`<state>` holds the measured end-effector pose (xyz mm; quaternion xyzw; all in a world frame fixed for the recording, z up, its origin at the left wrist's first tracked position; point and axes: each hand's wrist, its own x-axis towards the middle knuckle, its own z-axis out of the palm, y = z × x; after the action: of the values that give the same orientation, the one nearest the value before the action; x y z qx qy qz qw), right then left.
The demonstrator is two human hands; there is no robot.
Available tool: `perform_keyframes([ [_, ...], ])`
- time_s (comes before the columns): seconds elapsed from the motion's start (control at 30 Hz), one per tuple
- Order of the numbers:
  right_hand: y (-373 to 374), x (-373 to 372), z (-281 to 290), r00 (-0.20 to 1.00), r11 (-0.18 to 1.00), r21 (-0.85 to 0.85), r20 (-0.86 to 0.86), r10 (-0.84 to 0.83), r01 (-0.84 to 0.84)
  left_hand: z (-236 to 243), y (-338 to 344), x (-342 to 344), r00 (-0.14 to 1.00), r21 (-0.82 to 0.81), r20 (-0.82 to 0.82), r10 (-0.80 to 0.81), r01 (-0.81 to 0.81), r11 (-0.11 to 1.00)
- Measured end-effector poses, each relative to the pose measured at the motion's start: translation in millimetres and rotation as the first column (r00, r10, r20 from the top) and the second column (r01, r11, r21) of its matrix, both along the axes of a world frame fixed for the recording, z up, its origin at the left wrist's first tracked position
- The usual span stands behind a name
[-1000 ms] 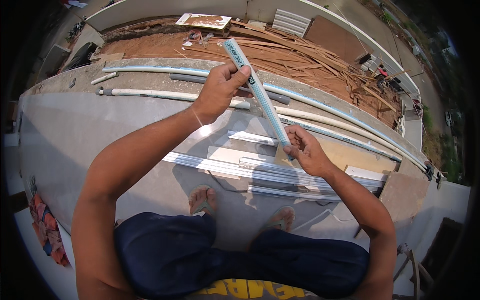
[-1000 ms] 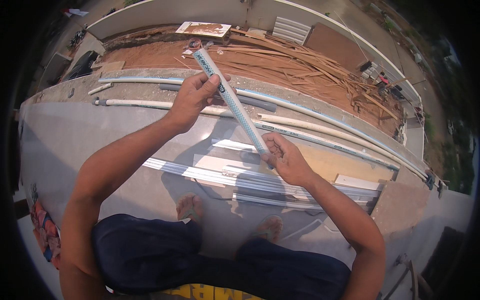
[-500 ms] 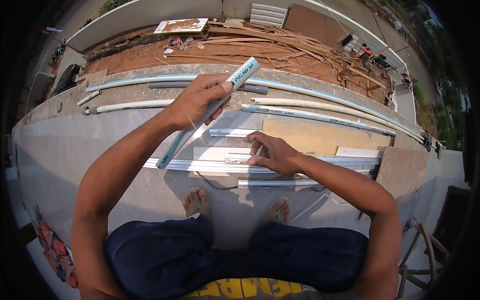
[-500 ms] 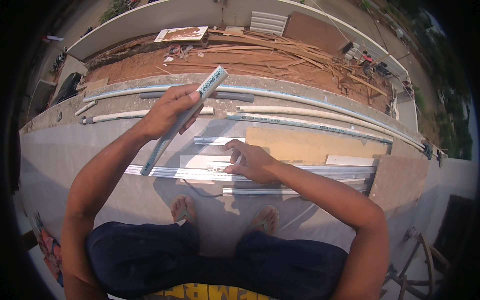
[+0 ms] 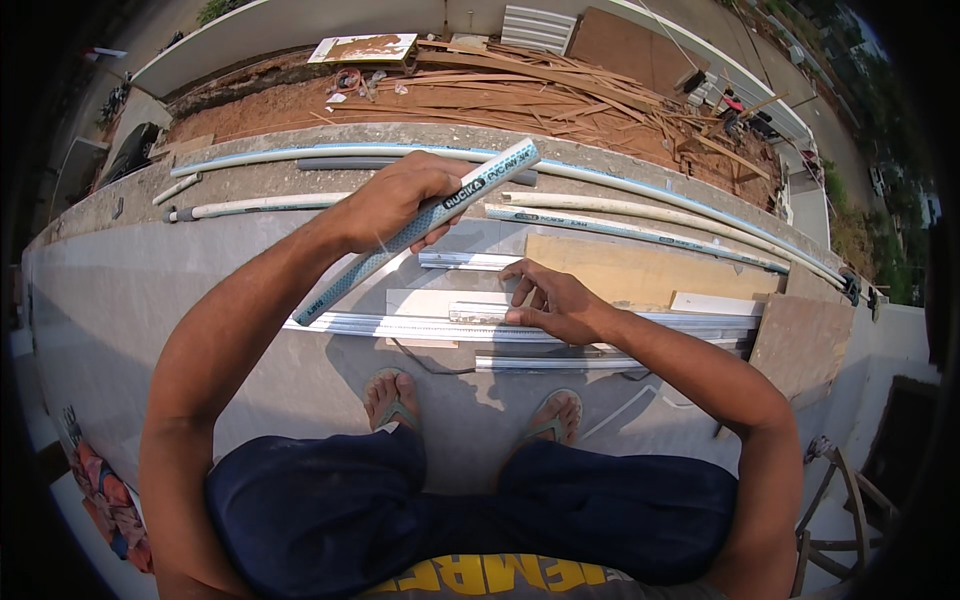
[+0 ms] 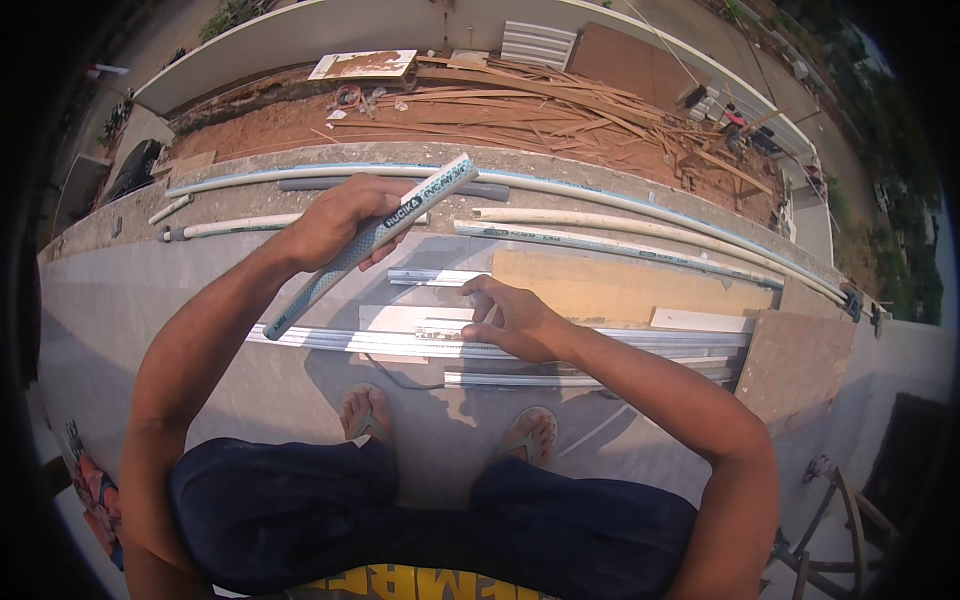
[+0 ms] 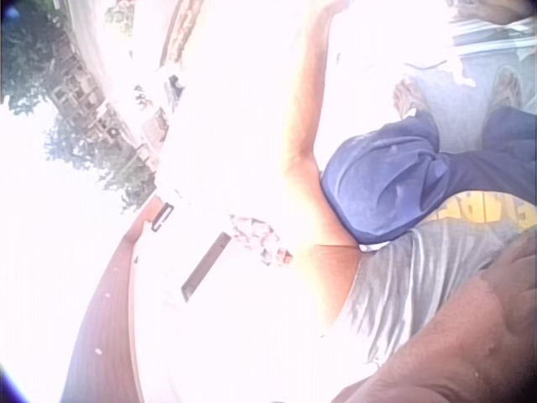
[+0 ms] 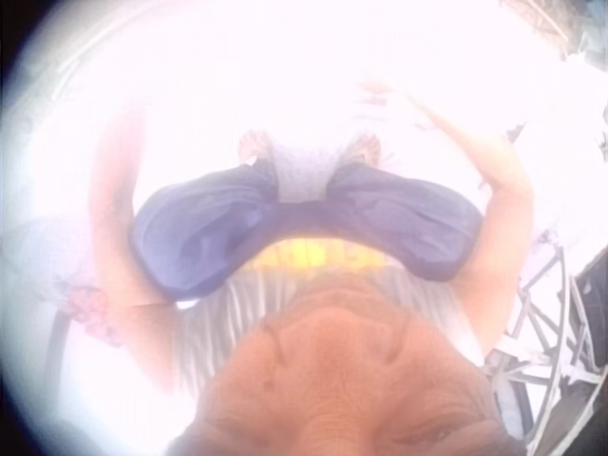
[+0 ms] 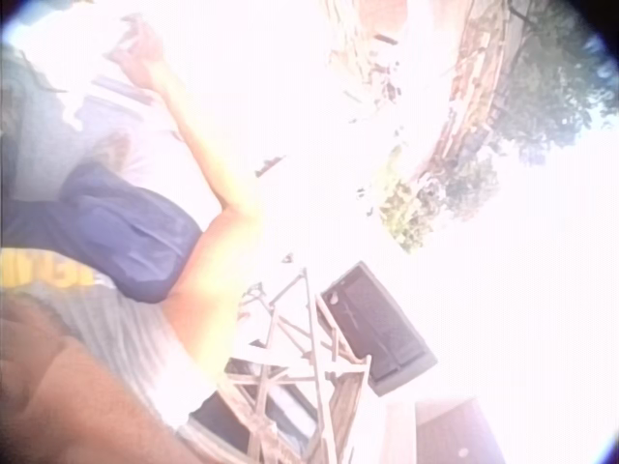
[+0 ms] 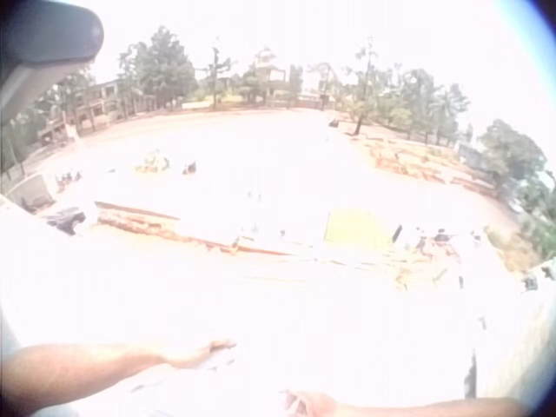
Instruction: The person walks across a rooftop construction site, picks up a short white PVC pipe, and hands it to a coworker inside a room. The person then walks back outside, picks up a long white PVC pipe, and places it on a pile of other pipes.
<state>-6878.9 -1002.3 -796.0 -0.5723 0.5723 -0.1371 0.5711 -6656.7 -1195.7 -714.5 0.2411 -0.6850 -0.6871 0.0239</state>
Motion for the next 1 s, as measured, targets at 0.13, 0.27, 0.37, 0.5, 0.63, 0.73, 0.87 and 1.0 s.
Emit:
perform_keyframes([
  [0.13,0,-1,-3,1.000,1.000,-0.005,-0.008,0.009,-0.009,-2,-1,0,1.000,-0.017,0.015,0.004,-0.003,1.000],
  [0.27,0,-1,-5,1.000,1.000,0.005,-0.008,0.011,-0.011,-9,-5,3,1.000,-0.041,0.008,-0.021,0.021,0.999],
  [0.37,0,0,-4,1.000,1.000,0.018,-0.006,0.012,-0.012,-12,-6,5,0.999,-0.063,-0.019,-0.030,0.029,0.998],
  [0.5,1,-1,-8,1.000,1.000,0.008,0.011,0.015,-0.015,-11,-8,4,0.998,-0.048,0.010,-0.067,0.067,0.997],
  [0.63,2,0,-15,0.999,0.999,-0.007,0.004,0.044,-0.044,-44,-20,8,0.909,-0.385,0.294,-0.296,0.397,0.833],
  [0.73,2,1,-19,0.998,0.998,-0.022,-0.008,0.057,-0.057,-83,-9,27,0.900,-0.654,0.353,-0.258,0.434,0.620],
  [0.87,-5,-7,-25,0.998,0.998,-0.056,-0.052,0.039,-0.042,-111,-10,43,0.915,-0.745,0.397,-0.075,0.369,0.556],
  [1.0,-33,-15,-18,0.994,0.980,-0.199,-0.097,-0.050,0.030,-130,-37,50,0.939,-0.847,0.328,0.107,0.242,0.472],
])
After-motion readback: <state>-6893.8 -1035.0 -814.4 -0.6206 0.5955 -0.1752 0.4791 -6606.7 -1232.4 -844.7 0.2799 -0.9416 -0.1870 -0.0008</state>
